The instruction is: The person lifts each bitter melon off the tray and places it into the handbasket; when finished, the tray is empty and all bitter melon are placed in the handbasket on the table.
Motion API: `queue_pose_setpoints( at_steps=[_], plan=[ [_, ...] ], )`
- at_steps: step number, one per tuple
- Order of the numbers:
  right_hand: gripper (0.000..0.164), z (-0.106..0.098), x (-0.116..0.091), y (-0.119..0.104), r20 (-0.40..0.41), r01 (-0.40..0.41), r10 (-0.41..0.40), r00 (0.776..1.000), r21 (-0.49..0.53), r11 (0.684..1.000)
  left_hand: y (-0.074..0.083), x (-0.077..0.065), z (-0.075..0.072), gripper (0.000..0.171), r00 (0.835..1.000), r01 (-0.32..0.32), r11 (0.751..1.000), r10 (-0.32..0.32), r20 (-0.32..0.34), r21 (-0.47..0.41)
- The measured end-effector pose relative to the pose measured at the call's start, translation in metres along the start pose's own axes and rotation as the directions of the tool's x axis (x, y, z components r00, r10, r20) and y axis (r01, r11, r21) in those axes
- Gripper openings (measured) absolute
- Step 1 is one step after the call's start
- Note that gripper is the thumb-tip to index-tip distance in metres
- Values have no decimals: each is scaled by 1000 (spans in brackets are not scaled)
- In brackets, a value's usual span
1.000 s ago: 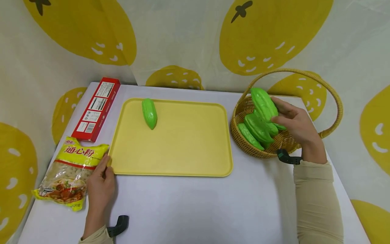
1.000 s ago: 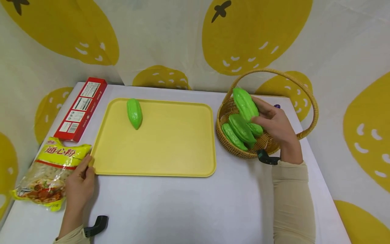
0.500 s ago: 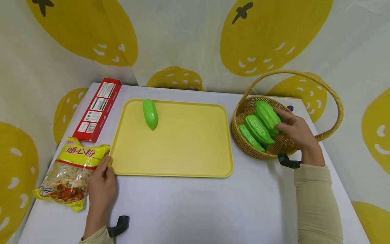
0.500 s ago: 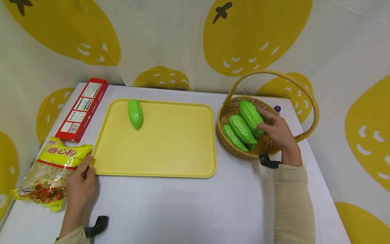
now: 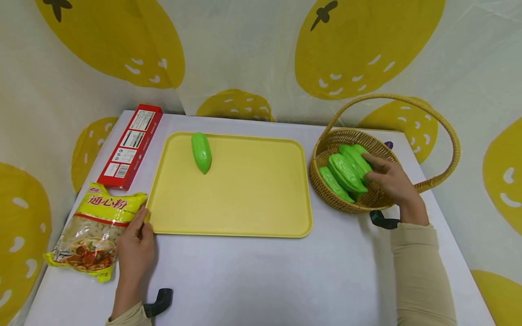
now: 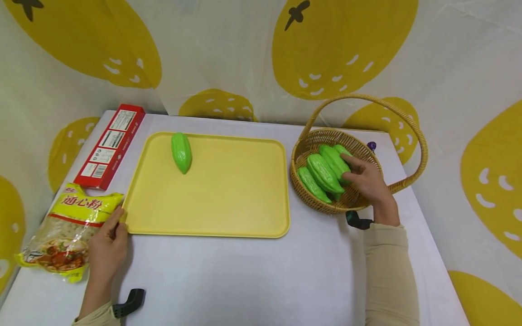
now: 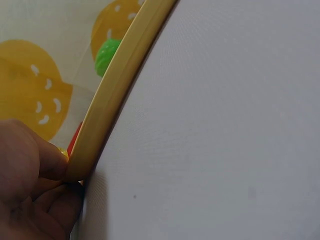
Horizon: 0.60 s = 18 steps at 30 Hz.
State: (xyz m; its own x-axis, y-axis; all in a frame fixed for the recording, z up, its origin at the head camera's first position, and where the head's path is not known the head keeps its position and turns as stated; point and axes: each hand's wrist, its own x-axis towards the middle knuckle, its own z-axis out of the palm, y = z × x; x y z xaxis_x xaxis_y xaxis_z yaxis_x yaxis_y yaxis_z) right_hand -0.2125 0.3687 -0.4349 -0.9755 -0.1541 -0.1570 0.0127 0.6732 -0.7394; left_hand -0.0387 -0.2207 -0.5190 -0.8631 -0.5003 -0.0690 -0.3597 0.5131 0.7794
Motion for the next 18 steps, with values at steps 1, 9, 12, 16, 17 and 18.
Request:
queue_pose_setpoints(
  at_steps=[1,9,12,16,17,18],
  plan=[
    [60,1,0,0,-2,6,-6,1000,2,1000,0,0,0,47,1000,0,1000,0,-1,2],
    [62,3,-1,3,-12,15,-15,1000,-9,1000,0,-1,-1,47,1000,-21,1000,21,-4,-14],
    [63,3,-2,2,-11,4,-4,1000,-14,1000,1,-1,-1,47,1000,-11,1000,11,-2,-9],
    [63,2,-3,0,-8,-1,1,1000,-8,1000,2,-1,0,47,1000,4,1000,-4,-3,-5],
    [64,2,-3,-1,-7,-2,2,1000,-4,1000,2,-1,0,47,1000,5,1000,-5,-4,-5],
    [64,2,-3,-1,-7,-4,4,1000,-3,1000,2,-1,0,47,1000,6,1000,-6,-5,-5]
  ],
)
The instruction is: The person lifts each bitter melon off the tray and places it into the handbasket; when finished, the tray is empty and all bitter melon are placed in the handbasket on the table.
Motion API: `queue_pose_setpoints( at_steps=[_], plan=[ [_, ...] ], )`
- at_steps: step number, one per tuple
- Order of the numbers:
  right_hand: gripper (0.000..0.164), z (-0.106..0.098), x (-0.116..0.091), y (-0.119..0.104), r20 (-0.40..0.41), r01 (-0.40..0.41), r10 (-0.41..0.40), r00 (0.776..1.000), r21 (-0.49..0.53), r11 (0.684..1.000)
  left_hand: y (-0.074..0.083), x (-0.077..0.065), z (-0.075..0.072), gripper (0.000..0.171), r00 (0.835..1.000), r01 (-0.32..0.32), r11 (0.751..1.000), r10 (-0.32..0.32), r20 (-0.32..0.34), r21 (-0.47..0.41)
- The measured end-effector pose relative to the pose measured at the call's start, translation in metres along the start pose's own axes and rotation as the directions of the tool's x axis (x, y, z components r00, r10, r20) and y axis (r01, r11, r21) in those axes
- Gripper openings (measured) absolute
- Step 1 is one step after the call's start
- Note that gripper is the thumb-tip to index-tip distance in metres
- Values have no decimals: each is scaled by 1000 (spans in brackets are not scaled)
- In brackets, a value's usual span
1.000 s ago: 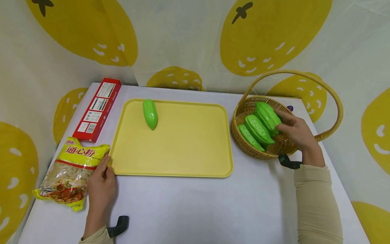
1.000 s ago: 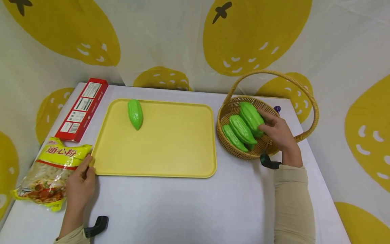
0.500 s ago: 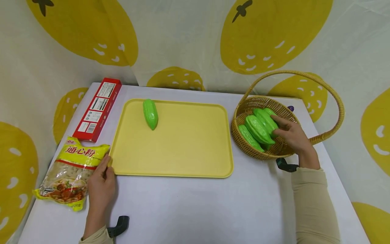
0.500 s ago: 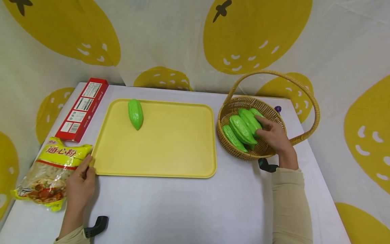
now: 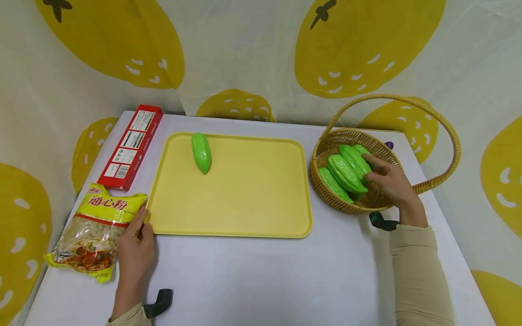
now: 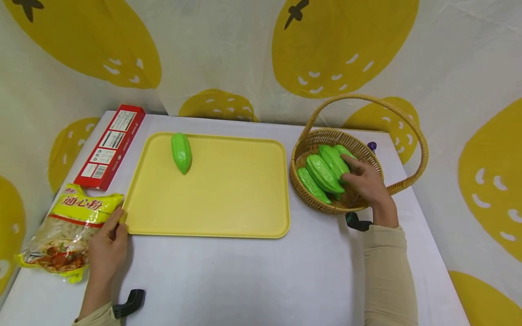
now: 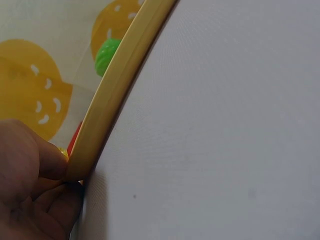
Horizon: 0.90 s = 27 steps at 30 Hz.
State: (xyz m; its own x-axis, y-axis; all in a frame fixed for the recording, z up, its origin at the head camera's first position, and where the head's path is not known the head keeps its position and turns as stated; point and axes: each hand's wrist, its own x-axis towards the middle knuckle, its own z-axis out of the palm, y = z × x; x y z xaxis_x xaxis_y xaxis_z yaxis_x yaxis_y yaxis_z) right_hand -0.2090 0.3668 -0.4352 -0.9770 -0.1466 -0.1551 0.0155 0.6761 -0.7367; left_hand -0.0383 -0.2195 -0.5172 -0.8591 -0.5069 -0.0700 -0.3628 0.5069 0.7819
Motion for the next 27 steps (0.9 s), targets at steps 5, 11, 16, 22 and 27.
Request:
queue_pose_setpoints(
  at_steps=[5,11,16,22,27],
  plan=[
    [61,0,-1,0,-29,-18,18,999,2,1000,0,-1,0,47,1000,-13,1000,13,1,-7],
    [56,-2,-3,-3,-85,-32,37,996,57,998,-1,0,0,47,1000,-10,1000,10,3,-4],
    [55,-1,-5,-11,-136,-6,18,991,89,996,0,0,0,47,1000,-15,1000,15,-2,-6],
    [53,10,-4,-38,-198,173,-121,973,268,948,0,0,0,47,1000,-7,1000,7,-1,-8],
    [52,23,-1,-68,-193,300,-240,952,411,861,0,0,-1,47,1000,-6,1000,6,6,-11]
  ],
)
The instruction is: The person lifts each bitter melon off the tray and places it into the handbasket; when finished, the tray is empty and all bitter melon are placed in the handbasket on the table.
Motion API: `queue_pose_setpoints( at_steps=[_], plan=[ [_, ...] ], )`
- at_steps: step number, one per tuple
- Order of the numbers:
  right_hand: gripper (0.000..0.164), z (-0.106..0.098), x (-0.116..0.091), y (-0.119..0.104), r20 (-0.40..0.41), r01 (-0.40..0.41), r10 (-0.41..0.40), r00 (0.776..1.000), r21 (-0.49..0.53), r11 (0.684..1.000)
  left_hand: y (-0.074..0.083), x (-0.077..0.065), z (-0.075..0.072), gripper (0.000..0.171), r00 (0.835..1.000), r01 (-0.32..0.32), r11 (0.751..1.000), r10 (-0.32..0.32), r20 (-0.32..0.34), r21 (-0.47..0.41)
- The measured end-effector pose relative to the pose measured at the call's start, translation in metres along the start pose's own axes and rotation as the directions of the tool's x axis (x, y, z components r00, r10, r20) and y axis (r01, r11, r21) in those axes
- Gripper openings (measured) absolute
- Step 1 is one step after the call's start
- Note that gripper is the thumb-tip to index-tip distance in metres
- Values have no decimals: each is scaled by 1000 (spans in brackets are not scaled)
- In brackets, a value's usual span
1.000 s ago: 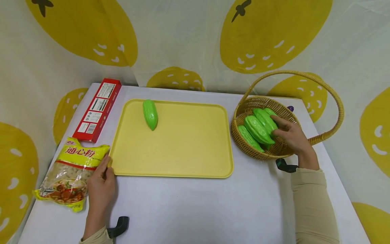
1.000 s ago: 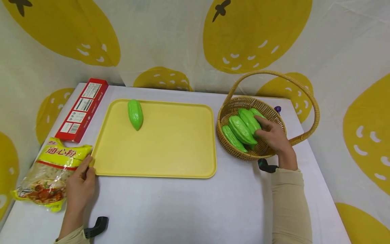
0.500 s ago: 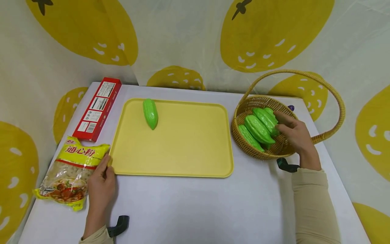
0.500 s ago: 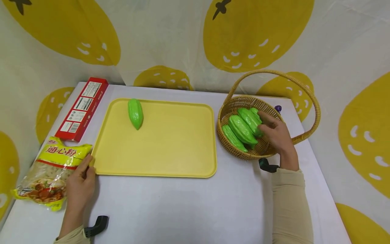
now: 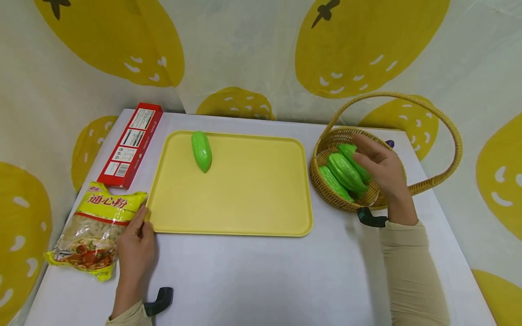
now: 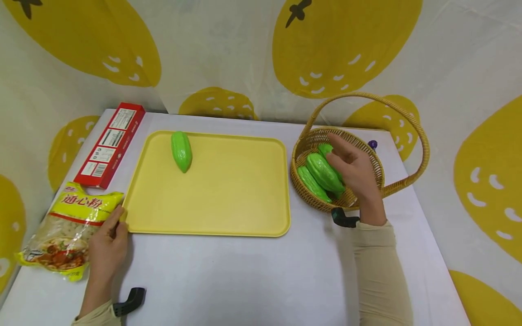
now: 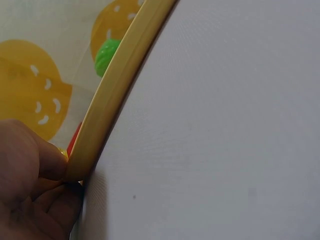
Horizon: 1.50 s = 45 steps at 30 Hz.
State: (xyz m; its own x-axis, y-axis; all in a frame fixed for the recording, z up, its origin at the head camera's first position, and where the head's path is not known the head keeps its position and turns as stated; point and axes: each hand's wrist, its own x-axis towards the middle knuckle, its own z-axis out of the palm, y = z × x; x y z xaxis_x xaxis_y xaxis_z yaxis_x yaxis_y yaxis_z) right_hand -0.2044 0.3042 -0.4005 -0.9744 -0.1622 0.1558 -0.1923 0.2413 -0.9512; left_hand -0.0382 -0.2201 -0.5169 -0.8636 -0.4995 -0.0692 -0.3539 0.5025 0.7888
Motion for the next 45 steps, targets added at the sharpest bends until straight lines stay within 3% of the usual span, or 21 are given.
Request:
queue_pose_setpoints(
  at_steps=[9,16,26,35,45],
  plan=[
    [50,44,16,-8,86,97,-106,991,105,990,0,0,0,48,1000,-2,1000,3,12,-8],
    [54,83,24,-11,167,13,-28,986,92,996,0,1,0,48,1000,12,1000,-12,13,3],
    [56,130,32,-7,248,-18,-27,968,179,984,-1,0,-1,47,1000,1,1000,-1,7,-10],
    [59,172,41,-3,263,-22,-38,964,219,976,-1,0,0,46,1000,-21,1000,21,1,-14],
    [66,233,47,9,252,-63,-9,968,275,959,1,-1,0,46,1000,-17,1000,17,-6,-11]
  ],
)
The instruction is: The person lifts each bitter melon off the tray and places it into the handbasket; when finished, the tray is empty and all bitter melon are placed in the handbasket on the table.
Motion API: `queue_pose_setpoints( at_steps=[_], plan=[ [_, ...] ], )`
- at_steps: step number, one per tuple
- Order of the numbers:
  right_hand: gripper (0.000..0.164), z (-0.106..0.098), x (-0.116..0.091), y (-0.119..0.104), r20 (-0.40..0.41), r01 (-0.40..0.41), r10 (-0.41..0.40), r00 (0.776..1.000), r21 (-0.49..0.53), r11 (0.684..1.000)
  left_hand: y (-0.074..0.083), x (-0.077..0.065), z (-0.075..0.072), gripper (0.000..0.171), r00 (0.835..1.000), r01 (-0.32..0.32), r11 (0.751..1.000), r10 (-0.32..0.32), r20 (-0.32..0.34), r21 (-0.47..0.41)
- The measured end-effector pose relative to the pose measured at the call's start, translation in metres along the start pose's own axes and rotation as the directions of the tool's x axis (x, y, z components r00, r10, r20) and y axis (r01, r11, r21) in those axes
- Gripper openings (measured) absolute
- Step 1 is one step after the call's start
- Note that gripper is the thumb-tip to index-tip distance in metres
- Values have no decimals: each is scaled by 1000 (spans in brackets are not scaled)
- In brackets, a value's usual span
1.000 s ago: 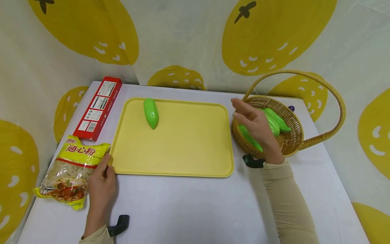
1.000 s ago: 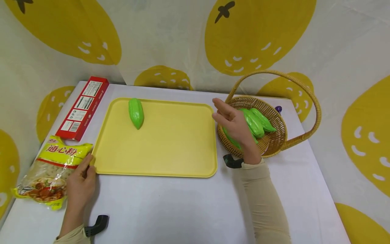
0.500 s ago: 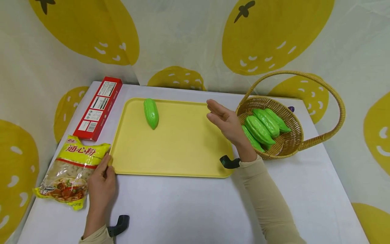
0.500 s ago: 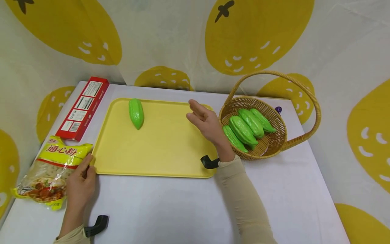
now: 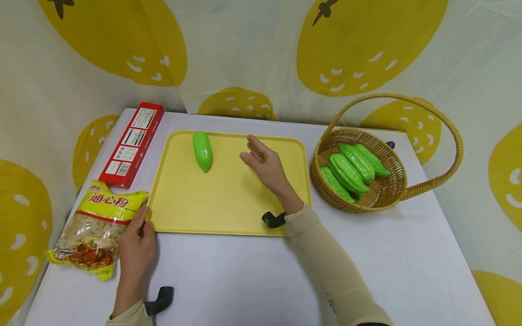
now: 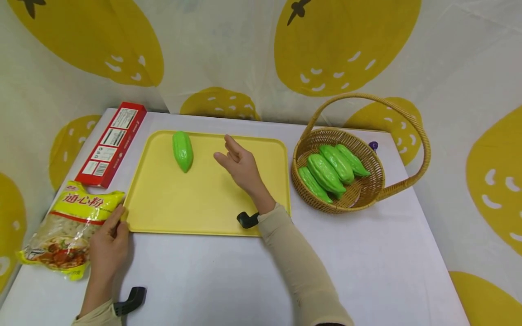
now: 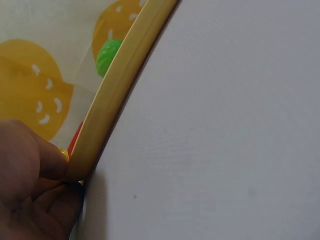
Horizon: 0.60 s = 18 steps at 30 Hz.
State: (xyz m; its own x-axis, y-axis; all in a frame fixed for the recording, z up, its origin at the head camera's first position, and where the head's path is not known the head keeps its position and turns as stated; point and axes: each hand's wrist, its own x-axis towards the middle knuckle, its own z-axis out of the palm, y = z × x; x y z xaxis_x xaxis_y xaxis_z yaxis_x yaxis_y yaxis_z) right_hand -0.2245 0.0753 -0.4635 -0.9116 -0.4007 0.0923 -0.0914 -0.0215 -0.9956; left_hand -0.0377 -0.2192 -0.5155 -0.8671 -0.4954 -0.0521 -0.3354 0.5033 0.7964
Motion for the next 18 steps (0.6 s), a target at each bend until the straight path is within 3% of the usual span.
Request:
queue_pose_setpoints(
  at_steps=[11,18],
  plan=[
    [70,49,24,24,-43,-9,8,999,-21,1000,0,2,-2,46,1000,-6,1000,6,5,-22],
    [76,75,36,36,-99,-62,51,994,-106,992,-1,2,1,46,1000,-19,1000,19,-11,-21]
  ],
)
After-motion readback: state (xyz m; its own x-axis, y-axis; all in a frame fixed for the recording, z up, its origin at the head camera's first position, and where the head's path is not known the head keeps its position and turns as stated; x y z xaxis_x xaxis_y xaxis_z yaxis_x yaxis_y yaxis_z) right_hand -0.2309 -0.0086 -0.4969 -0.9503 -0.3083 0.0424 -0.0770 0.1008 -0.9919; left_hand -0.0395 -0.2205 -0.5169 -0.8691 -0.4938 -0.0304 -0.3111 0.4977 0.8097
